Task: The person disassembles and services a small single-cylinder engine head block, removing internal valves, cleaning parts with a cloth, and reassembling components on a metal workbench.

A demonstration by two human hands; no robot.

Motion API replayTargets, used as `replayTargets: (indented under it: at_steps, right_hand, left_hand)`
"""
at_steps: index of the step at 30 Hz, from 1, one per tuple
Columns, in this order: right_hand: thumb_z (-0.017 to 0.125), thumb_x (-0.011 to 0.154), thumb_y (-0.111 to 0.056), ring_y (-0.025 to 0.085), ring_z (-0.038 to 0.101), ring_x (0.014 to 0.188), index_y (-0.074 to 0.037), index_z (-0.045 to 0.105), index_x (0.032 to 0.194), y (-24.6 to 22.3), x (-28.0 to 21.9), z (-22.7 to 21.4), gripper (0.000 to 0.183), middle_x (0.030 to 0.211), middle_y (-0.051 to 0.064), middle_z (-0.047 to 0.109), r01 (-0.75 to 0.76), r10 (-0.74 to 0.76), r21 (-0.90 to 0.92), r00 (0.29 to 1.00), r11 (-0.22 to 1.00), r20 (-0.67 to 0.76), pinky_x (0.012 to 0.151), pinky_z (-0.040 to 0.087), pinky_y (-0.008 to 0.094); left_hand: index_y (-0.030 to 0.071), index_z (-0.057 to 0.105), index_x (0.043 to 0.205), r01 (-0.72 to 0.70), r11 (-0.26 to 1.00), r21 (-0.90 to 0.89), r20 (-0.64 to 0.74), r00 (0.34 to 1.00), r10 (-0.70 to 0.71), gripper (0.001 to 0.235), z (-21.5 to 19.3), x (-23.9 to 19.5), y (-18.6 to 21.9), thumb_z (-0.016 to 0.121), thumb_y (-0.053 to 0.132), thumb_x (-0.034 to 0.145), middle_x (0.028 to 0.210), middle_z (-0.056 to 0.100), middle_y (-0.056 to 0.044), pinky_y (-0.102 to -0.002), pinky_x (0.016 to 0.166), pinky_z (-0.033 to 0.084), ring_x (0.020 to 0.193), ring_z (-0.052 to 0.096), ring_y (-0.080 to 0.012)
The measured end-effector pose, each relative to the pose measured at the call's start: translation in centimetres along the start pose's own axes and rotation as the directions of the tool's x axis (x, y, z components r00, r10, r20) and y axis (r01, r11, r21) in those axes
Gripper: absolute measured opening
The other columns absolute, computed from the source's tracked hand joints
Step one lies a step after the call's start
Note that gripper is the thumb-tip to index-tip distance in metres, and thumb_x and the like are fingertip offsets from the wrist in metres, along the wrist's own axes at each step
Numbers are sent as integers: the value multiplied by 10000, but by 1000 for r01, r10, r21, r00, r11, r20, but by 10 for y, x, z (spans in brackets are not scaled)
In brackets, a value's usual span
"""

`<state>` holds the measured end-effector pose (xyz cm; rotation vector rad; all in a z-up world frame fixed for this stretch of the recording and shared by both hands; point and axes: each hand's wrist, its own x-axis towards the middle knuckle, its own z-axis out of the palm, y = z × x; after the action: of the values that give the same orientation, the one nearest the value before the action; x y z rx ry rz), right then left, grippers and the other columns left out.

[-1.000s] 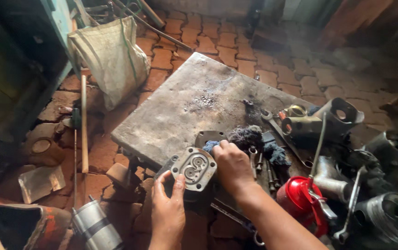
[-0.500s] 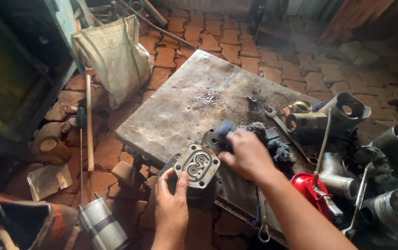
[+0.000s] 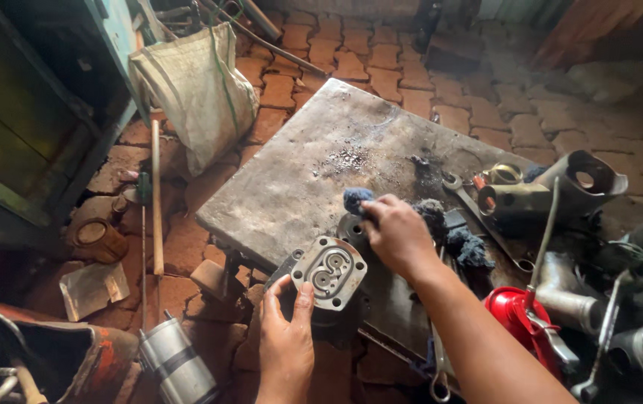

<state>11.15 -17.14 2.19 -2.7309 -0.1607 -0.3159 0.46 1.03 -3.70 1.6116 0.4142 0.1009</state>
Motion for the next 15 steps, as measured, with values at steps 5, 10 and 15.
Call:
replayTargets:
  at_steps: [5, 10, 15]
  right_hand:
    - [762, 841, -334, 293, 667, 1057, -191, 810, 1044, 10, 1, 12, 253, 1074, 82, 711, 44, -60, 68, 966, 997, 253, 923, 522, 383]
    - [688, 777, -194, 311, 703, 1053, -210, 831, 1021, 33, -23, -34, 283, 1098, 77, 754, 97, -34, -71, 793, 993, 608, 907, 556, 394]
    - [729, 841, -555, 269, 646, 1175, -193, 798, 1041, 11, -40, -77, 419, 1153, 33, 725, -9, 164, -229, 728, 973, 666, 994, 519, 377]
  left_hand:
    - [58, 673, 1200, -27, 997, 73, -61, 998, 32, 437, 2, 2, 2, 698, 376, 901, 1151, 712, -95, -341, 966, 484, 1092, 657, -198]
    - [59, 655, 1216, -18, 996, 90, -40, 999, 22, 444, 3, -1, 1, 700, 371, 902, 1166, 712, -93, -348, 972, 480, 1103, 655, -205]
    - [74, 652, 1236, 23, 989, 147, -65, 998, -13, 457, 3, -2, 12, 683, 388, 905, 1170, 712, -98, -347, 970, 488, 1105, 663, -201]
